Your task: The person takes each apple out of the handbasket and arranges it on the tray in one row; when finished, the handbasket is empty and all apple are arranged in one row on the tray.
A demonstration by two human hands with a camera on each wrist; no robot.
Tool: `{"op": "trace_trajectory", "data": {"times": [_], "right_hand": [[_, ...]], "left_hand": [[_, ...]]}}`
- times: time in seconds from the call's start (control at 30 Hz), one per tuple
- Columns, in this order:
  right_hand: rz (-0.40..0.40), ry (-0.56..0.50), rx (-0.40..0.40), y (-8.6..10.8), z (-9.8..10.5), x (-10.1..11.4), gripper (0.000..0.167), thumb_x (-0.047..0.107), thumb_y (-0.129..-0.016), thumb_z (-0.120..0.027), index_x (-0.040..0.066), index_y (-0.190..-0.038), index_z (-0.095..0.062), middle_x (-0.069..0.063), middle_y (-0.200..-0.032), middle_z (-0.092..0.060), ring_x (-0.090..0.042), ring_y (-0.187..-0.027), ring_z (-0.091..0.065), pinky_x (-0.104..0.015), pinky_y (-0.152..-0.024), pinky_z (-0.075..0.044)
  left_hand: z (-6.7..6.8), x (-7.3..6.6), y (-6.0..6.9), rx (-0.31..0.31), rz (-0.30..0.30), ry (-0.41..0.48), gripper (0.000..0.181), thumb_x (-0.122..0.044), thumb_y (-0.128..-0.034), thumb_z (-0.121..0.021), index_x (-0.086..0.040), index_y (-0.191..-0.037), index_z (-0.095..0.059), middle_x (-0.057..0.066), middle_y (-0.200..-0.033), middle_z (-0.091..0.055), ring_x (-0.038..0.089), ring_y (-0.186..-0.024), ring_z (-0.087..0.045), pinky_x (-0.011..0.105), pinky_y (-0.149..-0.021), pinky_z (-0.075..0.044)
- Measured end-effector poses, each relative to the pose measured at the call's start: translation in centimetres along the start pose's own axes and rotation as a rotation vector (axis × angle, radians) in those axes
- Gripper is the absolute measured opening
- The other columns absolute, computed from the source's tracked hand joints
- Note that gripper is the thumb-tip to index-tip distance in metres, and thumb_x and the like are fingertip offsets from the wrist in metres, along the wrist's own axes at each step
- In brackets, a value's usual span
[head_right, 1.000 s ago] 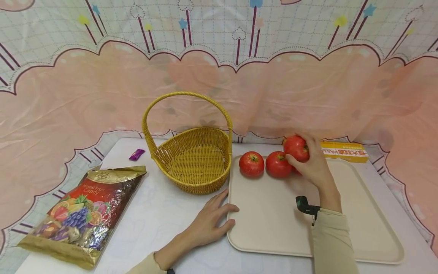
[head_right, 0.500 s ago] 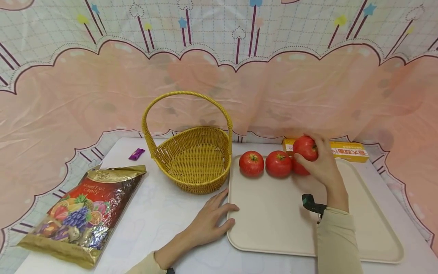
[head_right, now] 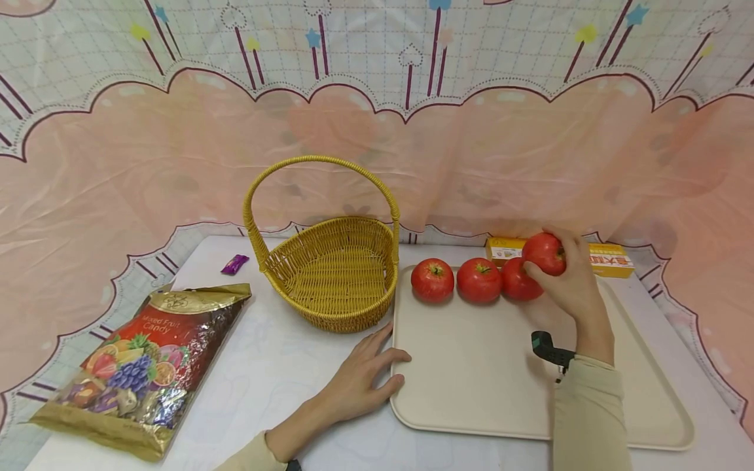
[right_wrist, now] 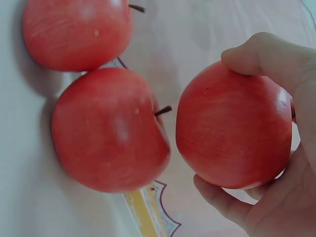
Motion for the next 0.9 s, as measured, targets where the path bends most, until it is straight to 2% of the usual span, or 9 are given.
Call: {"op": "trace_trajectory", "data": {"times": [0.47, 0.67, 0.9], "right_hand": [[-0.034, 0.022, 0.005, 0.0, 0.9, -1.9, 0.073, 0.029, -0.087, -0.065, 0.017, -0.147, -0.026, -0.028, -0.147, -0.015, -0.051, -0.122, -0.030, -0.074, -0.093, -0.032], [-0.071, 0.009, 0.040, 0.0, 1.1, -2.6, 0.074, 0.030, -0.089, -0.062, 0.018, -0.149, -0.021, -0.028, -0.149, -0.011, -0.053, -0.123, -0.027, -0.075, -0.093, -0.031], [-0.108, 0.063, 0.084, 0.0, 1.5, -3.7, 0.077, 0.033, -0.089, -0.062, 0.016, -0.149, -0.018, -0.030, -0.148, -0.009, -0.054, -0.122, -0.025, -0.075, -0.090, -0.033]], "left_hand": [[0.0, 0.1, 0.0, 0.003, 0.002, -0.001, 0.025, -0.036, -0.0925, -0.052, -0.028, -0.116, -0.058, 0.016, -0.153, -0.028, 0.031, -0.142, -0.028, 0.048, -0.114, -0.027], [0.0, 0.1, 0.0, 0.005, 0.005, -0.004, 0.025, -0.035, -0.0925, -0.052, -0.028, -0.116, -0.058, 0.016, -0.153, -0.028, 0.032, -0.142, -0.028, 0.048, -0.114, -0.028], [0.0, 0.0, 0.0, 0.006, 0.008, -0.001, 0.025, -0.035, -0.0921, -0.053, -0.028, -0.115, -0.058, 0.015, -0.153, -0.029, 0.031, -0.142, -0.028, 0.048, -0.114, -0.027]]}}
Point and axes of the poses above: each hand's wrist, its own y-axis away from the middle knuckle, its own z-axis out of the back of the hand, x = y × z, the point moved 3 cm from there along -y, towards the middle knuckle
